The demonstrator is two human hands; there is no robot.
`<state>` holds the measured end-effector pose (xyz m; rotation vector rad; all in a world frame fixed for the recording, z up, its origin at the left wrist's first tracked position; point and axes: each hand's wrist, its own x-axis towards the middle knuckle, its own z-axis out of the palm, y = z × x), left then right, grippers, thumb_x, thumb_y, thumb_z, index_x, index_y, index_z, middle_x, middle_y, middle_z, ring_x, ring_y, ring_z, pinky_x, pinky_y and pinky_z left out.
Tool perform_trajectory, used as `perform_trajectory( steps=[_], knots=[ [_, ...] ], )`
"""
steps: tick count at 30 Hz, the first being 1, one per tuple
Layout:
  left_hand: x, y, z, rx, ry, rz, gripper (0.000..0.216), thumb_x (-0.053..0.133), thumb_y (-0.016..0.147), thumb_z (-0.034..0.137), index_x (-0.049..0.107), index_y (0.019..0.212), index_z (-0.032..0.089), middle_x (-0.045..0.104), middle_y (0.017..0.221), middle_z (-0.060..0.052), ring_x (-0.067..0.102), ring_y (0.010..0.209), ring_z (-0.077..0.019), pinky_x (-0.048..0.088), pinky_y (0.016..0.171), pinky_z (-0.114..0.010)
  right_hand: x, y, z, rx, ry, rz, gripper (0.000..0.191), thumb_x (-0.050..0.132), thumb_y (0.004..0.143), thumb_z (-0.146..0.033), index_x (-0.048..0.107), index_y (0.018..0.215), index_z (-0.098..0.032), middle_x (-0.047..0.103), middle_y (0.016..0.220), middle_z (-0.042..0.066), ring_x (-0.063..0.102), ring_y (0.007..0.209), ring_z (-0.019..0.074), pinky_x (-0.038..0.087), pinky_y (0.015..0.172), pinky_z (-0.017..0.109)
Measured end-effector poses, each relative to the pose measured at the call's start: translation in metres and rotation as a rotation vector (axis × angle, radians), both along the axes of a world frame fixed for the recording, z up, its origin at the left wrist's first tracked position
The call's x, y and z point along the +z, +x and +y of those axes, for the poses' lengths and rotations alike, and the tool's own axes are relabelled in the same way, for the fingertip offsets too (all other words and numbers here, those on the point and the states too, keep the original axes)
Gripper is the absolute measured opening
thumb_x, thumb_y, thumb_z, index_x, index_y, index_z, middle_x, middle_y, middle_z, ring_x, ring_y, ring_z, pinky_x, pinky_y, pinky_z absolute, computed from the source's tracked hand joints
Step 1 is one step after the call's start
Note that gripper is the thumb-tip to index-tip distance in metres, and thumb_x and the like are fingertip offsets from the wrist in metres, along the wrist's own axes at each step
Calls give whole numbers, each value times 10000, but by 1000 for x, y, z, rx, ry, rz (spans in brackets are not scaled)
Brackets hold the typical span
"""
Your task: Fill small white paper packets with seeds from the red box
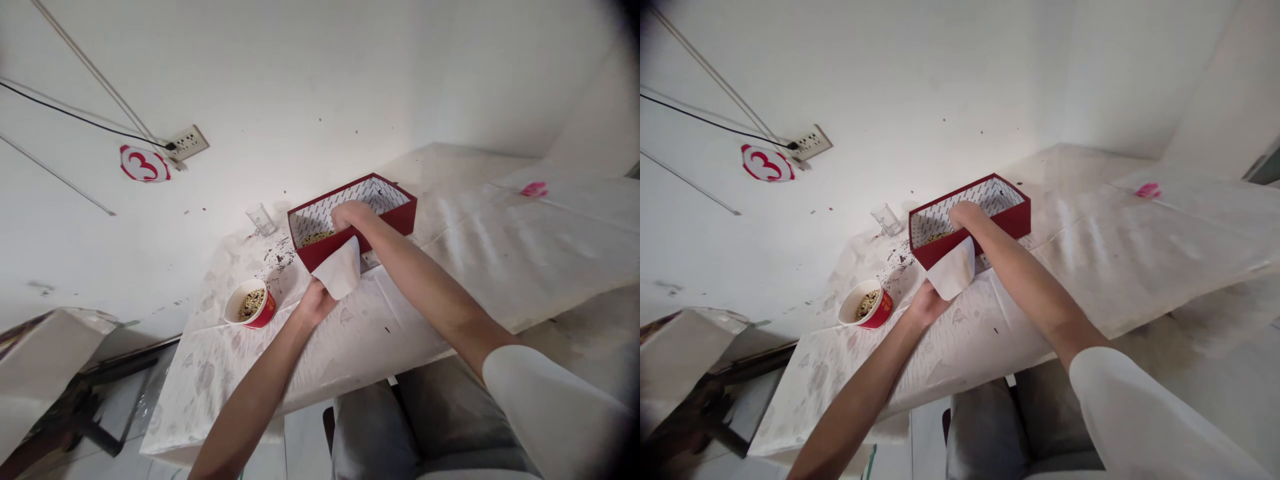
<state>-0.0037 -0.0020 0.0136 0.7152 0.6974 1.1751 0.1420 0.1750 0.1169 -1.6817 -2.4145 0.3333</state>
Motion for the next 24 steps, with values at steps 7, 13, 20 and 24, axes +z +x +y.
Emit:
perform_trajectory(
  steps=[7, 13, 20, 24],
  knots=[
    [2, 2, -2, 77, -61, 48, 559, 818, 726, 84, 677, 1251, 212, 765, 1229, -91, 669, 1258, -278, 483, 1155, -469, 37, 16, -59, 221, 139, 249, 133, 643, 921, -177, 750, 998, -194, 736, 970, 111, 636, 743, 201, 471, 691, 349],
    [6, 7, -8, 1, -30, 35, 607, 823, 730, 88, 658, 1300, 220, 751, 1273, -91, 687, 1220, -281, 488, 1153, -513, -1, 46, -129, 563, 278, 722, 178, 566, 973, -241, 710, 1077, -239, 723, 1068, 54, 616, 852, 175, 477, 740, 319],
    [11, 7, -13, -138, 25, 28, 535, 801, 794, 113, 685, 1311, 189, 766, 1221, -119, 726, 1112, -275, 516, 1113, -573, -67, 64, -148, 417, 177, 936, 150, 732, 905, -400, 763, 946, -259, 691, 835, 26, 548, 704, 169, 450, 635, 336],
    [14, 9, -13, -64, 11, 35, 474, 794, 829, 153, 693, 1291, 181, 762, 1227, -121, 736, 1075, -256, 523, 1110, -559, -76, 61, -147, 419, 187, 958, 177, 750, 906, -437, 800, 941, -271, 725, 921, 47, 560, 711, 173, 480, 644, 358]
  ],
)
